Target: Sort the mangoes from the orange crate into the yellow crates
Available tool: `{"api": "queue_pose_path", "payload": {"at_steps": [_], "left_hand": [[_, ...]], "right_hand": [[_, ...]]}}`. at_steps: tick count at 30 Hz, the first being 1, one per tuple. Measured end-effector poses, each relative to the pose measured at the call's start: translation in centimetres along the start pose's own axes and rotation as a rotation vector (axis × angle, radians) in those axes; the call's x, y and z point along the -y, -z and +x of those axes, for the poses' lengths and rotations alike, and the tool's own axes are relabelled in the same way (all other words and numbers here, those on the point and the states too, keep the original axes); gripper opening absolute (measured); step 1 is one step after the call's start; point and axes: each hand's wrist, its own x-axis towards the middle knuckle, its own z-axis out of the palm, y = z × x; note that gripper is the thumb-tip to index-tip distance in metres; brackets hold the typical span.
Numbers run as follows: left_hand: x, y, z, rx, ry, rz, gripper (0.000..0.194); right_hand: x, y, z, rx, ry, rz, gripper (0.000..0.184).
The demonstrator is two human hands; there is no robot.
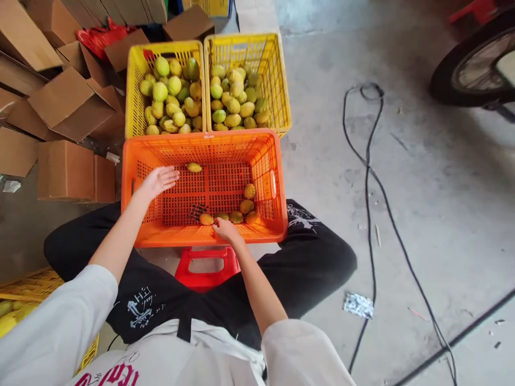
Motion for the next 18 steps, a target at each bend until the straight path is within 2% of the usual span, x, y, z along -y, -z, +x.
{"api": "queue_pose_path", "payload": {"at_steps": [2, 4, 6, 8, 10, 13, 15, 18], "left_hand": [[4.8, -1.9, 0.9, 0.059, 0.141, 0.056, 0.037], [8.6, -3.8, 1.7, 0.089, 0.274, 0.153, 0.029], [11.5, -5.4, 2.4, 0.102, 0.348, 0.288, 0.023], [13.8, -6.9, 3.0, 0.102, 0.348, 0.378, 0.021], [15.5, -8.4, 3.3, 0.101, 0.32, 0.429, 0.029], [17.4, -10.5, 3.1, 0.146, 0.234, 0.509, 0.053], [18.0, -11.6, 3.1, 0.25, 0.07, 0.634, 0.063], [18.4, -12.9, 3.9, 0.424, -0.121, 0.766, 0.06]], "right_hand": [[-0.6, 0.5, 0.7, 0.052, 0.024, -0.126, 0.032], [-1.5, 1.5, 2.0, 0.08, 0.0, -0.237, 0.032], [-2.8, 2.8, 3.8, 0.077, -0.062, -0.277, 0.033], [-4.5, 3.9, 5.6, 0.072, -0.116, -0.311, 0.032], [-6.0, 4.5, 7.2, 0.07, -0.149, -0.339, 0.032], [-7.6, 4.0, 8.9, 0.093, -0.156, -0.358, 0.033], [-7.8, 2.8, 9.7, 0.104, -0.118, -0.379, 0.036], [-7.1, 0.5, 10.6, 0.133, -0.011, -0.442, 0.046]]}}
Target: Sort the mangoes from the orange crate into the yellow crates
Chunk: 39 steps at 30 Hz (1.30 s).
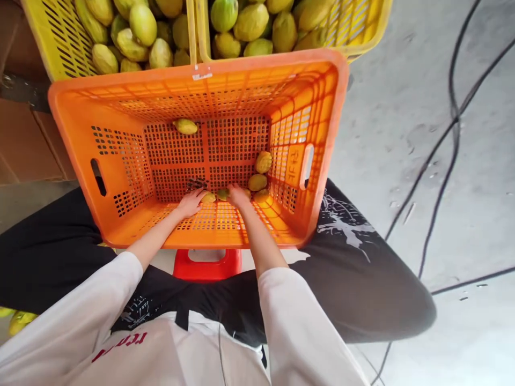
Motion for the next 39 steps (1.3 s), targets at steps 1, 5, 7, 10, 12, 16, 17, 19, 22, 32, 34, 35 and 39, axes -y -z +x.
{"api": "queue_pose_path", "payload": {"at_steps": [1, 5, 7, 10, 12, 16, 17, 19, 22, 32, 34, 35, 39], "left_hand": [[-0.1, -0.1, 0.6, 0.029, -0.028, 0.022, 0.058], [-0.8, -0.7, 3.0, 0.125, 0.005, 0.102, 0.055], [-1.3, -1.2, 4.1, 0.158, 0.028, 0.159, 0.053], [-1.8, -1.6, 5.5, 0.204, 0.048, 0.211, 0.055], [-1.9, -1.5, 6.2, 0.239, 0.095, 0.198, 0.066], [-1.1, -0.1, 6.5, 0.274, 0.176, 0.177, 0.078], [-0.7, 0.3, 6.3, 0.27, 0.188, 0.175, 0.075], [0.2, 1.2, 5.6, 0.232, 0.233, 0.135, 0.07], [1.9, 2.2, 4.2, 0.145, 0.359, -0.018, 0.066], [6.4, 2.5, 2.3, -0.12, 0.546, -0.27, 0.067], [6.3, 2.4, 2.3, -0.075, 0.517, -0.301, 0.065], [6.1, 2.3, 2.4, -0.055, 0.507, -0.344, 0.062], [4.3, 2.0, 2.5, 0.013, 0.505, -0.77, 0.047]], "right_hand": [[0.7, -0.5, 0.4, 0.019, 0.029, -0.022, 0.049], [2.9, -2.1, 2.2, 0.123, 0.03, -0.076, 0.05], [3.4, -2.6, 3.1, 0.136, 0.0, -0.091, 0.047], [3.0, -2.6, 4.3, 0.177, -0.018, -0.08, 0.051], [2.3, -2.1, 4.9, 0.229, 0.001, -0.049, 0.059], [0.9, -0.6, 5.3, 0.275, 0.043, 0.075, 0.056], [0.6, -0.2, 5.2, 0.272, 0.038, 0.108, 0.052], [0.3, 0.6, 5.0, 0.268, 0.007, 0.16, 0.047], [0.2, 1.2, 4.3, 0.25, -0.043, 0.222, 0.047], [0.3, -0.2, 3.2, 0.205, -0.114, 0.331, 0.042], [-0.2, -0.5, 3.4, 0.204, -0.124, 0.423, 0.036], [-0.4, -0.6, 3.5, 0.204, -0.13, 0.505, 0.033], [-1.4, -0.7, 3.6, 0.28, -0.147, 1.026, 0.025]]}}
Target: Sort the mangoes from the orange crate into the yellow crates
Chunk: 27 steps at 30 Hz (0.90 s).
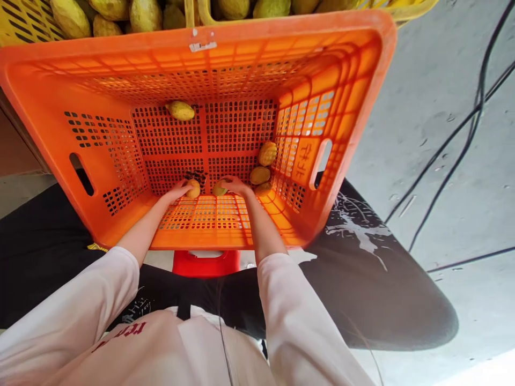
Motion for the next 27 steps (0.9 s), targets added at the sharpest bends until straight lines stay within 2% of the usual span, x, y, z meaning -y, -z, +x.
{"api": "queue_pose_path", "payload": {"at_steps": [2, 5, 7, 9, 14, 20, 24, 27], "left_hand": [[-0.6, -0.8, -0.6, 0.085, 0.011, -0.19, 0.041], [-1.7, -1.6, -1.6, 0.21, -0.024, -0.355, 0.041], [-2.4, -1.9, -2.3, 0.303, -0.053, -0.509, 0.042], [-3.2, -2.0, -3.1, 0.345, -0.083, -0.637, 0.041], [-5.3, -2.0, -5.8, 0.278, -0.133, -0.806, 0.033], [-8.0, -0.6, -11.0, 0.216, -0.263, -1.139, 0.042], [-10.5, 1.0, -15.2, 0.23, -0.348, -1.113, 0.045], [-11.8, 2.1, -18.7, 0.223, -0.355, -1.047, 0.044]], "right_hand": [[0.2, 0.1, -0.4, 0.085, 0.015, 0.257, 0.024], [1.3, -0.3, -1.6, 0.164, 0.084, 0.491, 0.024], [2.4, -0.8, -2.6, 0.184, 0.145, 0.617, 0.026], [3.5, -1.5, -3.5, 0.173, 0.208, 0.769, 0.029], [6.0, -3.4, -5.7, 0.163, 0.364, 0.952, 0.034], [10.1, -4.6, -8.9, 0.195, 0.484, 0.971, 0.033], [13.1, -4.8, -11.7, 0.099, 0.509, 0.963, 0.03], [14.2, -4.8, -14.0, 0.036, 0.55, 0.973, 0.029]]}}
